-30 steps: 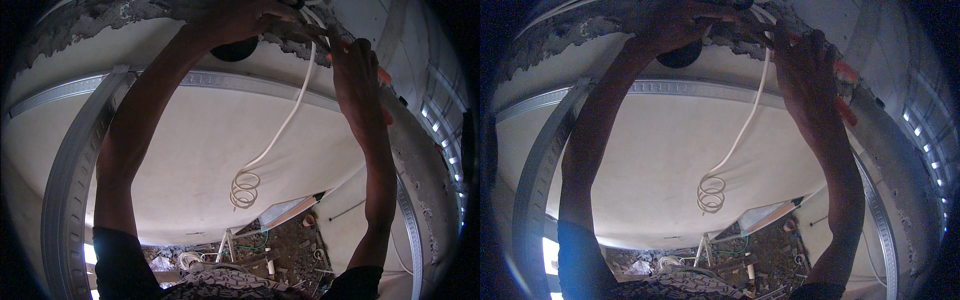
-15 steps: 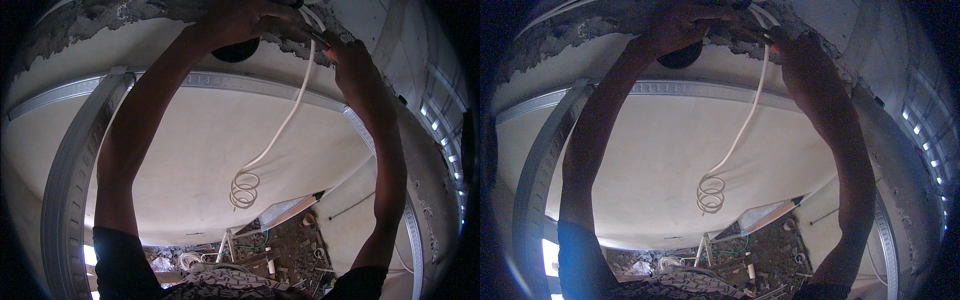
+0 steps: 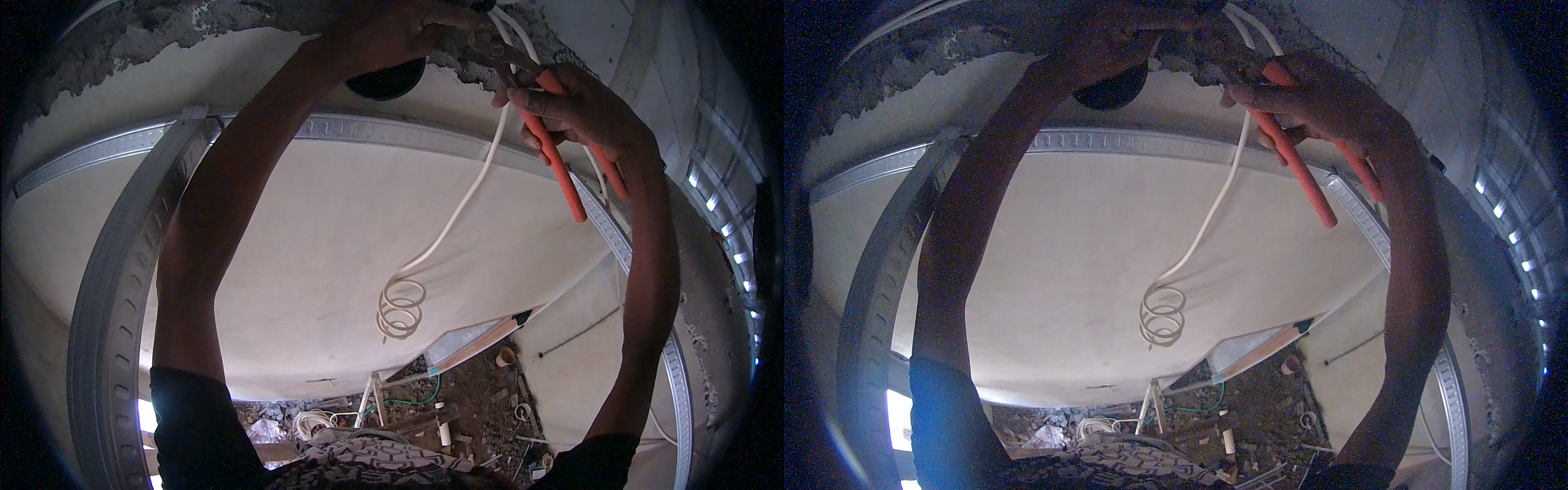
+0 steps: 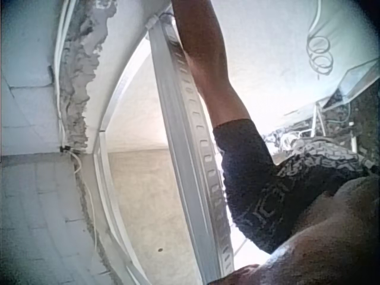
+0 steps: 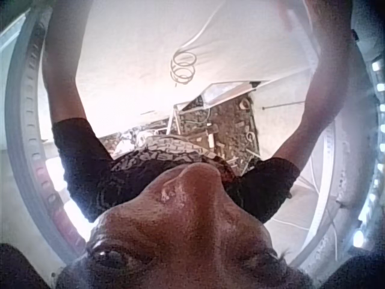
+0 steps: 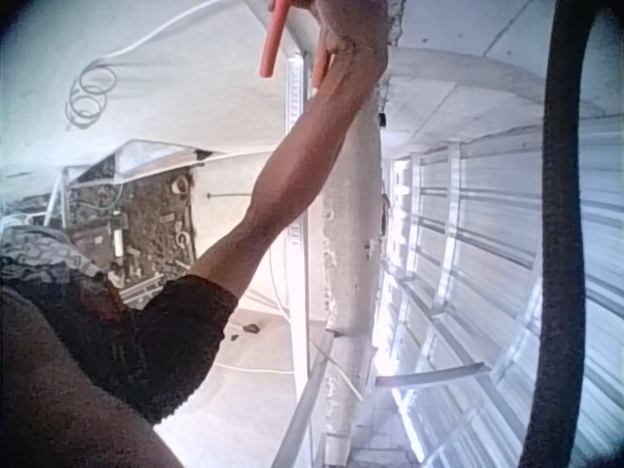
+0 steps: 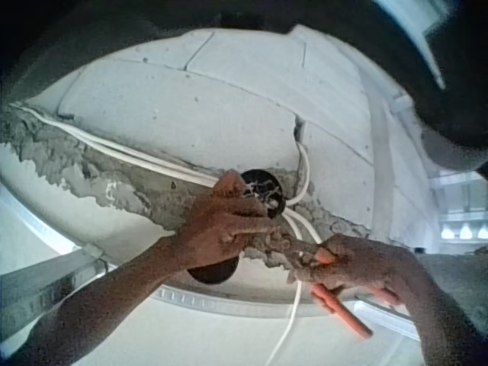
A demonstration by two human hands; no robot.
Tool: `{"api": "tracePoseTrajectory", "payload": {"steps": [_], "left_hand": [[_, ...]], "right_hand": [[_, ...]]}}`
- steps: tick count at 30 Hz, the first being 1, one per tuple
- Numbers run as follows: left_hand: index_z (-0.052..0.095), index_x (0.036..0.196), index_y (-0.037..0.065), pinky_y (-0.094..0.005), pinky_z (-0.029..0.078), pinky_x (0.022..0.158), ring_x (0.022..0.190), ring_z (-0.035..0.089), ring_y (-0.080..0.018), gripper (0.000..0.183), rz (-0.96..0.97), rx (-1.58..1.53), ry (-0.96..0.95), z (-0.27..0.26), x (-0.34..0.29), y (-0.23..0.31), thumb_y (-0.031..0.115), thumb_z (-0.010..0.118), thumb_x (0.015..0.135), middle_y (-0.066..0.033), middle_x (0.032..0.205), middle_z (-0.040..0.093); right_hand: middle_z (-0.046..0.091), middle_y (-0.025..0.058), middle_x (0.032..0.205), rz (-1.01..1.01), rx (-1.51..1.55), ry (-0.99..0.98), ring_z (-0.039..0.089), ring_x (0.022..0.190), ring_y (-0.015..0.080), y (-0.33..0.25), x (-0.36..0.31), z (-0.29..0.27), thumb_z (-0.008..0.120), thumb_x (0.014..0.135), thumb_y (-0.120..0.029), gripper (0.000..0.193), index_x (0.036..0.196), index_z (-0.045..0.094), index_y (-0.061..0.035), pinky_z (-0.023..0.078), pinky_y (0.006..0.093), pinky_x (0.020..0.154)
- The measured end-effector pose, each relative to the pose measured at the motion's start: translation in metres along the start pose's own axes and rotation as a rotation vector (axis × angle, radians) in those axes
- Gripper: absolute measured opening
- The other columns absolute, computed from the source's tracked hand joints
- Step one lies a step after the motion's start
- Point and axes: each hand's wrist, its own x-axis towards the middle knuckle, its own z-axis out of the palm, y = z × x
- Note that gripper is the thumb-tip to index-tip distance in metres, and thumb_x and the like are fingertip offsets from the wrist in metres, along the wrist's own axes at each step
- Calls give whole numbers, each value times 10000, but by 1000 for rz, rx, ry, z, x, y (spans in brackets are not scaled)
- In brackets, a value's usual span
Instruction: The person strips the outer sheath of a white electrical cable using red-handled pliers and then inserts the exposed conductors into a ceiling junction box. The person works overhead in a construction setting with exposed ceiling framing and visible debris on the floor.
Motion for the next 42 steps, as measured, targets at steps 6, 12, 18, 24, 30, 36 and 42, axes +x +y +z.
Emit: {"api": "tracePoseTrajectory", "payload": {"steps": [6, 12, 18, 24, 30, 36, 42], "left_hand": [[747, 1026, 150, -403, 448, 823, 968, 513, -274, 387, 0, 0, 6, -1, 0, 1, 33, 769, 658, -26, 1027, 672], [735, 974, 128, -414, 437, 839, 974, 518, -277, 310, 17, -22, 26, -1, -1, 2, 15, 761, 686, -33, 1029, 662], [738, 943, 128, -402, 410, 832, 926, 498, -265, 287, 25, -70, 39, 0, 7, 4, -1, 758, 688, -29, 977, 636], [739, 944, 133, -407, 408, 819, 925, 480, -264, 291, -43, -47, 7, -1, 5, 7, 1, 747, 685, -22, 997, 629], [737, 958, 147, -400, 406, 801, 936, 468, -261, 281, -35, -41, -7, -1, 6, 7, 22, 746, 706, -8, 992, 624], [733, 959, 137, -396, 413, 815, 939, 468, -265, 310, -49, -5, -16, 4, 4, 6, 8, 765, 680, -20, 1001, 625], [738, 946, 132, -386, 424, 837, 971, 470, -267, 315, -32, 1, 14, 2, 3, 6, -17, 770, 670, -25, 1013, 629]], "right_hand": [[573, 45, 674, -3, 77, -1, 637, 628, 145, 3, -3, 1, 635, 956, -363, 384, 1155, 650, -35, 550, 349, 630], [649, 147, 893, -74, -595, 350, 674, 805, 228, 0, -9, 21, 549, 977, -108, 229, 1198, 591, -66, 563, 420, 760], [627, 223, 1013, -229, -1214, 781, 622, 912, 369, 32, -4, 27, 555, 900, 36, 460, 1345, 498, -68, 537, 469, 828], [616, 222, 1018, -218, -1445, 843, 609, 923, 357, 28, 1, 36, 554, 890, 57, 499, 1363, 493, -89, 537, 461, 821], [609, 221, 1025, -165, -1098, 635, 602, 927, 345, 16, -9, 35, 552, 885, 70, 527, 1379, 487, -104, 538, 454, 815], [634, 219, 1017, -359, -968, 605, 629, 912, 334, 27, -9, 26, 578, 906, 40, 473, 1356, 520, -94, 548, 443, 788], [553, 203, 859, -74, -802, 494, 576, 808, 377, -18, -19, 28, 540, 922, -33, 185, 1099, 545, 18, 458, 468, 718]]}}
